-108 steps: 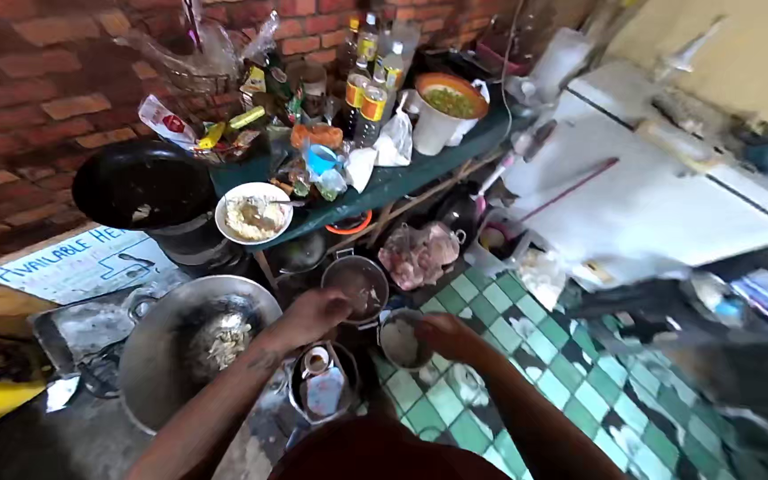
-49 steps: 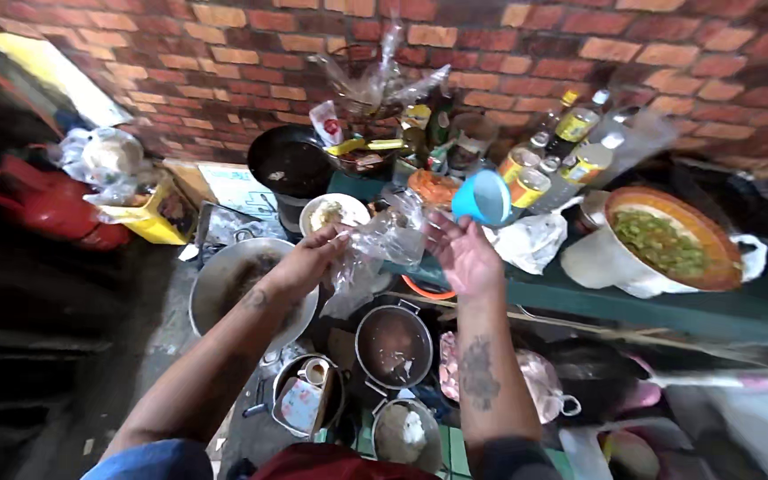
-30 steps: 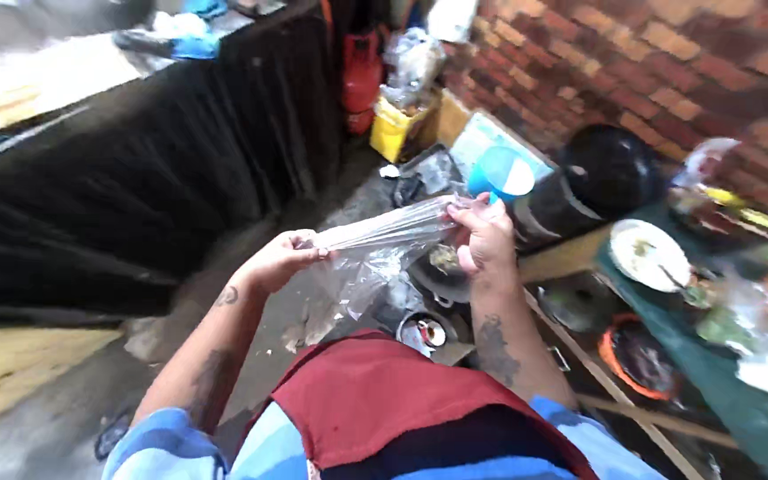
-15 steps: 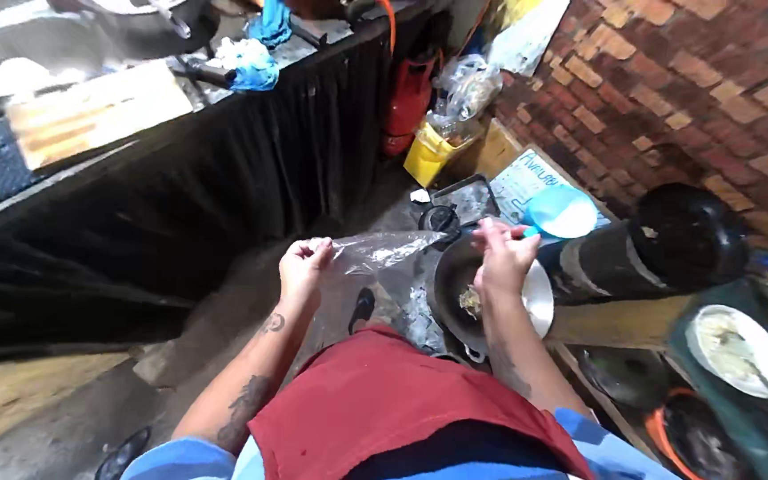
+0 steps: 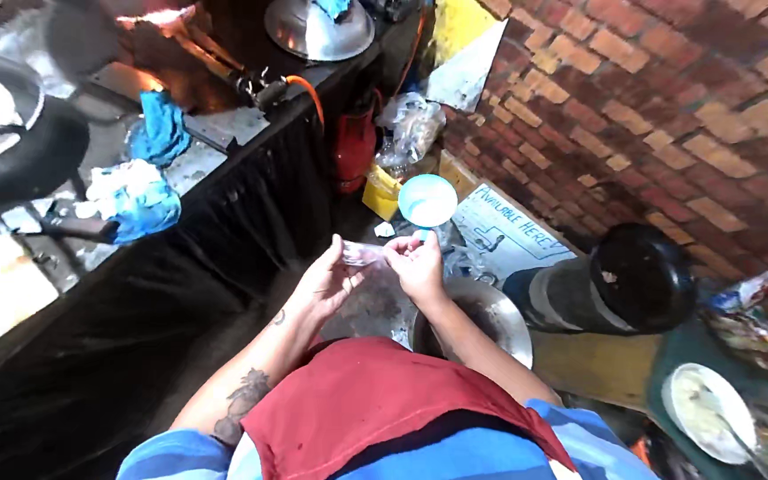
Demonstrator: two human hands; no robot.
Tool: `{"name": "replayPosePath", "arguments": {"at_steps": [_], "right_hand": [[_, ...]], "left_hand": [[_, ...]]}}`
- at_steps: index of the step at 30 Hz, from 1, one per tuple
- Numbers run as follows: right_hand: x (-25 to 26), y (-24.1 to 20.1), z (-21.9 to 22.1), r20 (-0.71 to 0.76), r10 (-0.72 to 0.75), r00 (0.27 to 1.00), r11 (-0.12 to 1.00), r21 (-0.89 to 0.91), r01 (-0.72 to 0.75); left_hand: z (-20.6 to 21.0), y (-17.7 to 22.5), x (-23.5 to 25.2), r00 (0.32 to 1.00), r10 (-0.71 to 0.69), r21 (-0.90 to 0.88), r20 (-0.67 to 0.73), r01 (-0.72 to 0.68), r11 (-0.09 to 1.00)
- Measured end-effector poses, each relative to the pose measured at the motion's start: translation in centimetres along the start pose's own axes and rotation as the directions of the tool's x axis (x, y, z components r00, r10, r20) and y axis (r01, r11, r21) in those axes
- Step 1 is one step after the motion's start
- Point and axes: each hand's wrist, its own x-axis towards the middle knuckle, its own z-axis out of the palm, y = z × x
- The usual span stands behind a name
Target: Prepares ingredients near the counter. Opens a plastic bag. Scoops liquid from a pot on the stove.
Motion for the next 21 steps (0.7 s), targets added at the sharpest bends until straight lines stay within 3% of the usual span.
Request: {"name": "replayPosePath", "arguments": {"at_steps": [2, 4, 6, 8, 11, 13, 15, 17, 18, 19, 21], "right_hand": [[3.8, 1.0, 0.3, -0.095, -0.018, 0.995, 0.999, 0.031, 0.021], [6.7, 1.5, 0.4, -0.203, -0.059, 0.978, 0.996, 0.049, 0.070], [8.5, 1.3, 0.3, -0.258, -0.122, 0.958, 0.987, 0.067, 0.144], [10.5, 0.2, 0.7, -0.197, -0.227, 0.954, 0.973, 0.000, 0.232], [13.3, 0.3, 1.2, -0.090, -0.348, 0.933, 0.931, -0.149, 0.333], [15.0, 0.7, 1.0, -0.212, -0.325, 0.922, 0.943, -0.154, 0.296], [16.7, 0.6, -0.1, -0.395, -0.205, 0.895, 0.979, -0.091, 0.184], [18.2, -0.2, -2.0, -0.472, -0.008, 0.882, 0.990, 0.123, 0.075], [19.1, -0.9, -3.0, -0.461, 0.091, 0.883, 0.965, 0.261, 0.037], [19.9, -1.5, -4.0, -0.422, 0.162, 0.892, 0.931, 0.365, 0.003], [21.8, -1.3, -5.8, -0.293, 0.167, 0.941, 0.903, 0.428, -0.027]], "left_hand": [[0.4, 3.0, 3.4, 0.998, 0.061, -0.064, 0.012, -0.060, 0.996], [0.5, 5.8, 6.9, 0.981, 0.186, 0.166, 0.052, -0.192, 0.967], [0.9, 7.8, 10.1, 0.925, 0.336, 0.514, 0.176, -0.378, 0.770], [2.5, 9.7, 13.3, 0.811, 0.383, 0.668, 0.442, -0.583, 0.463], [7.4, 10.9, 16.0, 0.687, 0.084, 0.667, 0.722, -0.723, 0.179], [10.3, 11.6, 17.0, 0.671, -0.109, 0.674, 0.733, -0.739, -0.016], [12.4, 12.7, 18.6, 0.729, -0.199, 0.688, 0.655, -0.684, -0.241], [13.1, 13.4, 22.1, 0.826, -0.173, 0.725, 0.536, -0.556, -0.407], [13.0, 13.7, 24.4, 0.867, -0.134, 0.755, 0.480, -0.486, -0.441], [13.1, 13.8, 26.7, 0.898, -0.098, 0.807, 0.428, -0.429, -0.405], [14.0, 13.7, 30.0, 0.940, -0.067, 0.931, 0.334, -0.340, -0.134]]}}
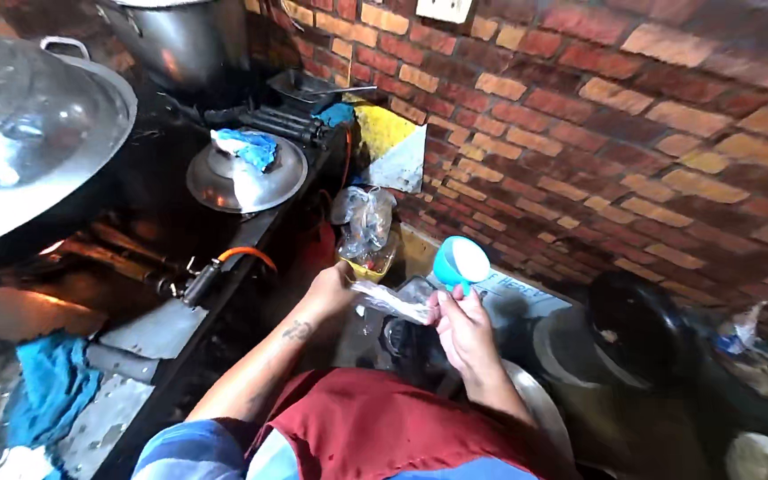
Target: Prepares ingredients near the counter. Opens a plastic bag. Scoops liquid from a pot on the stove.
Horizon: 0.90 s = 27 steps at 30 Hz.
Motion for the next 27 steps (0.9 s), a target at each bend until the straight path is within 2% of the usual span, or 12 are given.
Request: {"name": "replayPosePath", "arguments": {"at_steps": [1, 3, 5, 6, 8, 10, 12, 16, 19, 22, 25, 27], "right_hand": [[1.3, 0.3, -0.7, 0.096, 0.000, 0.995, 1.000, -0.022, 0.003], [4.8, 1.3, -2.1, 0.227, -0.031, 0.973, 0.985, -0.160, 0.069], [8.5, 2.2, -3.1, 0.182, -0.110, 0.977, 0.924, -0.343, 0.168], [10.3, 2.5, -3.4, 0.124, -0.154, 0.980, 0.891, -0.411, 0.192], [13.6, 2.6, -3.3, 0.049, -0.199, 0.979, 0.865, -0.462, 0.199], [15.4, 3.1, -2.8, 0.084, -0.226, 0.970, 0.855, -0.460, 0.239], [16.7, 3.7, -2.3, 0.172, -0.209, 0.963, 0.880, -0.397, 0.262], [19.4, 3.9, -0.5, 0.245, 0.023, 0.969, 0.974, -0.225, 0.034], [21.2, 6.4, 1.7, 0.249, -0.010, 0.968, 0.978, -0.200, 0.062], [22.1, 5.7, 5.5, 0.183, 0.208, 0.961, 0.978, -0.029, -0.206], [21.9, 4.3, 8.1, 0.386, 0.388, 0.837, 0.898, 0.045, -0.437], [21.9, 5.1, 9.0, 0.591, 0.338, 0.733, 0.890, 0.053, -0.453]], "left_hand": [[0.3, 0.7, 1.1, 0.999, -0.037, -0.224, 0.002, 0.037, 0.974], [1.0, 3.6, 2.4, 0.996, -0.067, -0.682, 0.050, 0.084, 0.727], [1.2, 6.0, 3.5, 0.992, 0.010, -0.900, 0.126, 0.110, 0.422], [1.2, 6.5, 4.1, 0.988, 0.089, -0.921, 0.130, 0.087, 0.379], [1.0, 6.8, 5.6, 0.974, 0.209, -0.847, 0.085, -0.040, 0.530], [1.0, 6.5, 6.8, 0.985, 0.172, -0.637, 0.011, -0.126, 0.761], [1.0, 5.2, 8.0, 0.992, 0.099, -0.499, -0.073, -0.122, 0.858], [0.1, 1.1, 9.7, 0.979, -0.007, -0.621, -0.203, -0.123, 0.774], [-0.9, -0.2, 10.1, 0.935, -0.082, -0.711, -0.345, -0.203, 0.673], [-3.4, -1.5, 10.2, 0.948, -0.004, -0.511, -0.318, -0.168, 0.843], [-5.6, -3.9, 10.8, 0.906, -0.145, -0.354, -0.398, -0.006, 0.935], [-6.7, -4.8, 11.1, 0.860, -0.281, -0.508, -0.427, 0.029, 0.861]]}}
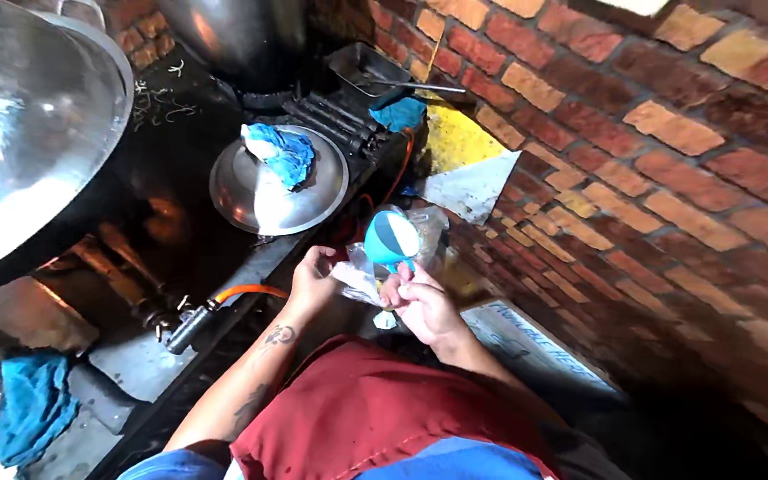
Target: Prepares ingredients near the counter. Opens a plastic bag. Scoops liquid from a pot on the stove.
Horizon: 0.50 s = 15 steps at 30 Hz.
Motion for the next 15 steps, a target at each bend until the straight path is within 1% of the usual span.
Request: {"name": "replayPosePath", "arguments": {"at_steps": [1, 2, 3, 4, 5, 6, 7, 8, 9, 10, 11, 12, 13, 14, 15], "right_hand": [[0.6, 0.4, -0.1, 0.084, -0.009, 0.996, 0.999, -0.036, 0.012], [1.2, 0.7, -0.3, 0.125, -0.022, 0.992, 0.994, -0.106, 0.036], [1.8, 1.0, -0.5, 0.110, -0.045, 0.993, 0.973, -0.220, 0.069], [2.5, 1.4, -0.6, 0.051, -0.084, 0.995, 0.926, -0.364, 0.096], [3.2, 1.8, -0.9, -0.042, -0.142, 0.989, 0.861, -0.498, 0.102], [3.8, 2.3, -1.2, -0.160, -0.205, 0.966, 0.791, -0.608, 0.067], [4.3, 2.5, -1.5, -0.276, -0.253, 0.927, 0.755, -0.656, 0.011], [4.6, 2.6, -1.9, -0.363, -0.296, 0.883, 0.756, -0.655, -0.016], [4.6, 2.6, -2.0, -0.410, -0.364, 0.836, 0.771, -0.636, 0.024], [4.4, 2.6, -1.9, -0.395, -0.450, 0.801, 0.775, -0.618, 0.131], [3.9, 2.8, -1.6, -0.315, -0.536, 0.783, 0.750, -0.604, 0.271], [3.3, 2.9, -1.1, -0.189, -0.599, 0.778, 0.703, -0.591, 0.397], [2.7, 3.1, -0.4, -0.055, -0.616, 0.786, 0.652, -0.594, 0.470], [2.2, 3.6, 0.2, 0.063, -0.601, 0.797, 0.599, -0.626, 0.500], [1.9, 4.4, 0.6, 0.132, -0.579, 0.804, 0.551, -0.663, 0.506]], "left_hand": [[-0.3, 0.4, 0.1, 0.997, -0.069, -0.154, -0.021, 0.065, 0.986], [-0.6, 0.9, 0.1, 0.990, -0.138, -0.331, -0.021, 0.123, 0.935], [-1.0, 1.4, 0.0, 0.982, -0.188, -0.501, -0.003, 0.161, 0.850], [-1.6, 1.9, -0.2, 0.979, -0.205, -0.631, 0.025, 0.174, 0.756], [-2.2, 2.3, -0.6, 0.981, -0.183, -0.714, 0.067, 0.175, 0.678], [-2.8, 2.6, -1.0, 0.984, -0.138, -0.752, 0.111, 0.174, 0.636], [-3.4, 2.9, -1.5, 0.986, -0.071, -0.753, 0.150, 0.161, 0.638], [-3.9, 2.9, -1.7, 0.983, 0.005, -0.733, 0.181, 0.131, 0.668], [-4.0, 2.9, -1.8, 0.983, 0.064, -0.683, 0.174, 0.073, 0.727], [-3.9, 2.8, -1.7, 0.988, 0.091, -0.624, 0.126, 0.008, 0.781], [-3.4, 2.5, -1.6, 0.995, 0.089, -0.573, 0.052, -0.043, 0.818], [-2.8, 2.1, -1.4, 0.998, 0.065, -0.541, -0.013, -0.062, 0.839], [-2.1, 1.8, -1.3, 0.998, 0.025, -0.537, -0.053, -0.050, 0.842], [-1.4, 1.7, -1.3, 0.998, -0.013, -0.555, -0.055, -0.020, 0.832], [-0.9, 1.8, -1.4, 0.999, -0.036, -0.581, -0.029, 0.013, 0.814]]}}
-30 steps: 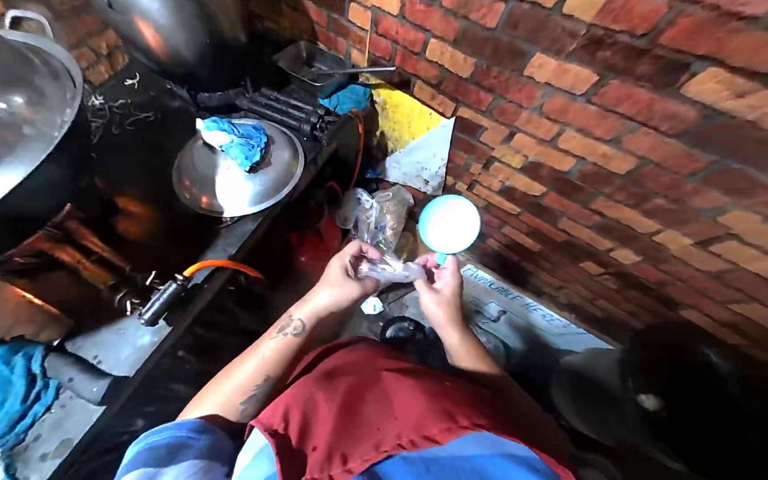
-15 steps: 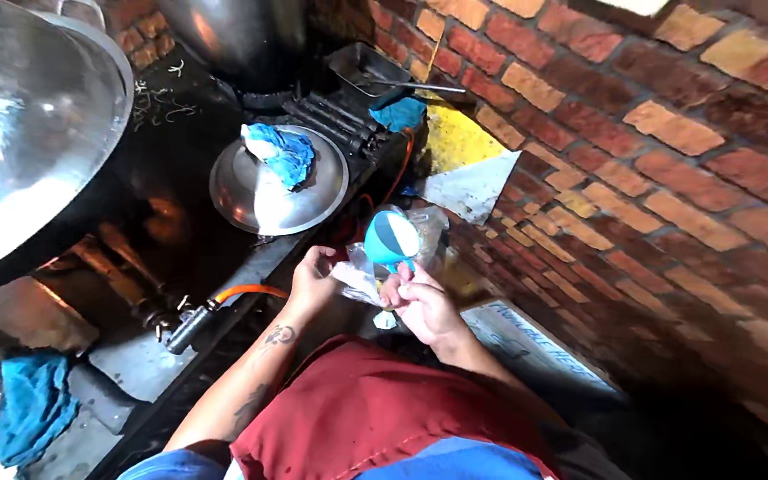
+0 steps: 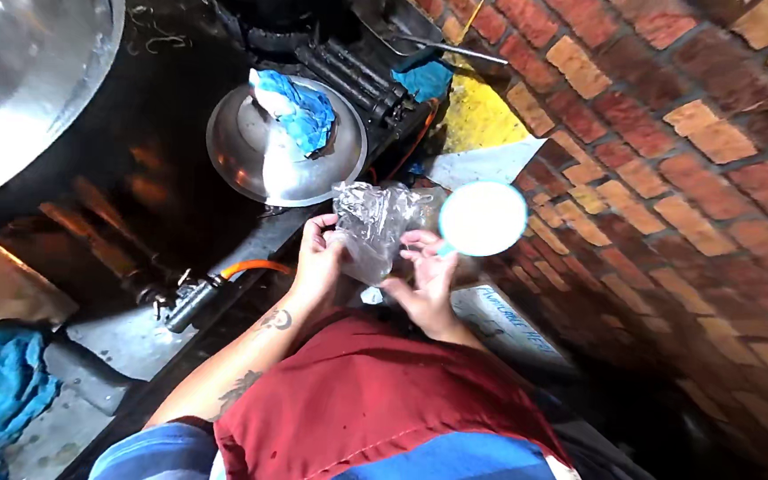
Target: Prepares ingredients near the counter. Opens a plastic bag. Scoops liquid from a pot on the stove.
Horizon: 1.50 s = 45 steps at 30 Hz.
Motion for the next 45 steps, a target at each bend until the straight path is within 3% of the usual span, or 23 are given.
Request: {"name": "replayPosePath", "arguments": {"at_steps": [3, 5, 7, 12, 16, 18, 20, 22, 24, 26, 28, 30, 32, 34, 36, 38, 40, 42, 45], "right_hand": [[-1.3, 1.7, 1.6, -0.040, 0.010, 0.999, 0.989, -0.144, -0.016], [-0.6, 2.5, 1.4, -0.099, 0.046, 0.994, 0.987, -0.151, -0.060], [0.0, 2.2, 0.9, -0.058, 0.097, 0.994, 0.991, -0.087, -0.101], [2.0, 0.0, -1.8, 0.058, 0.405, 0.913, 0.896, 0.174, -0.408], [3.2, -2.4, -2.8, 0.208, 0.598, 0.774, 0.618, 0.495, -0.610], [3.1, -2.1, -3.4, 0.333, 0.574, 0.748, 0.595, 0.457, -0.661], [3.0, -0.3, -4.2, 0.386, 0.501, 0.775, 0.733, 0.287, -0.617], [3.0, 1.9, -4.8, 0.233, 0.479, 0.846, 0.872, -0.011, -0.490], [3.4, 3.9, -5.1, -0.004, 0.497, 0.867, 0.861, -0.118, -0.494], [4.2, 4.5, -5.3, -0.139, 0.552, 0.822, 0.831, 0.003, -0.557], [5.2, 3.4, -5.2, -0.149, 0.664, 0.733, 0.745, 0.215, -0.631], [5.6, 1.5, -5.4, 0.040, 0.742, 0.669, 0.602, 0.398, -0.692], [5.1, 1.0, -5.5, 0.276, 0.691, 0.669, 0.545, 0.408, -0.732], [4.7, 1.9, -5.3, 0.360, 0.587, 0.725, 0.700, 0.224, -0.678], [4.6, 3.9, -4.9, 0.240, 0.521, 0.819, 0.848, -0.037, -0.529], [5.3, 5.5, -5.0, 0.143, 0.518, 0.843, 0.854, -0.136, -0.502], [7.2, 5.0, -5.7, 0.211, 0.594, 0.777, 0.801, -0.069, -0.594], [9.2, 3.5, -6.5, 0.324, 0.593, 0.737, 0.788, -0.044, -0.615], [12.8, 2.0, -6.5, 0.248, 0.482, 0.841, 0.874, -0.201, -0.442]], "left_hand": [[1.1, 0.7, -1.2, 0.991, -0.044, -0.071, 0.130, 0.054, 0.996], [0.8, 0.9, -1.5, 0.977, 0.012, -0.079, 0.215, 0.005, 0.997], [0.1, 0.8, -1.5, 0.972, 0.039, -0.077, 0.232, -0.021, 0.997], [-1.6, -1.1, -0.8, 0.994, 0.025, 0.193, 0.104, -0.045, 0.980], [-1.7, -3.6, 0.2, 0.993, -0.096, 0.369, -0.069, 0.115, 0.922], [-1.2, -4.1, 0.5, 0.976, -0.189, 0.216, -0.105, 0.208, 0.954], [-0.7, -3.9, 0.4, 0.967, -0.240, -0.056, -0.079, 0.237, 0.970], [-0.5, -3.3, 0.0, 0.975, -0.221, -0.298, 0.032, 0.220, 0.929], [-0.5, -3.1, -0.6, 0.959, -0.098, -0.340, 0.266, 0.189, 0.921], [0.1, -3.1, -1.0, 0.916, -0.014, -0.193, 0.401, 0.099, 0.976], [0.7, -3.3, -0.6, 0.952, 0.044, 0.165, 0.303, -0.098, 0.981], [0.6, -4.2, 0.5, 0.972, 0.187, 0.594, 0.144, -0.236, 0.769], [0.0, -4.9, 1.5, 0.960, 0.274, 0.815, 0.060, -0.206, 0.541], [0.0, -4.8, 1.4, 0.953, 0.299, 0.903, 0.047, -0.168, 0.395], [0.5, -4.3, 0.8, 0.970, 0.237, 0.932, 0.057, -0.136, 0.335], [0.8, -3.6, 0.3, 0.990, 0.124, 0.960, 0.068, -0.099, 0.263], [0.3, -2.3, -0.2, 0.998, 0.016, 0.979, 0.054, -0.056, 0.195], [-0.7, -0.4, -1.5, 0.998, 0.028, 0.977, 0.064, -0.068, 0.203], [-3.3, 3.0, -3.3, 0.957, 0.197, 0.857, 0.215, -0.281, 0.431]]}}
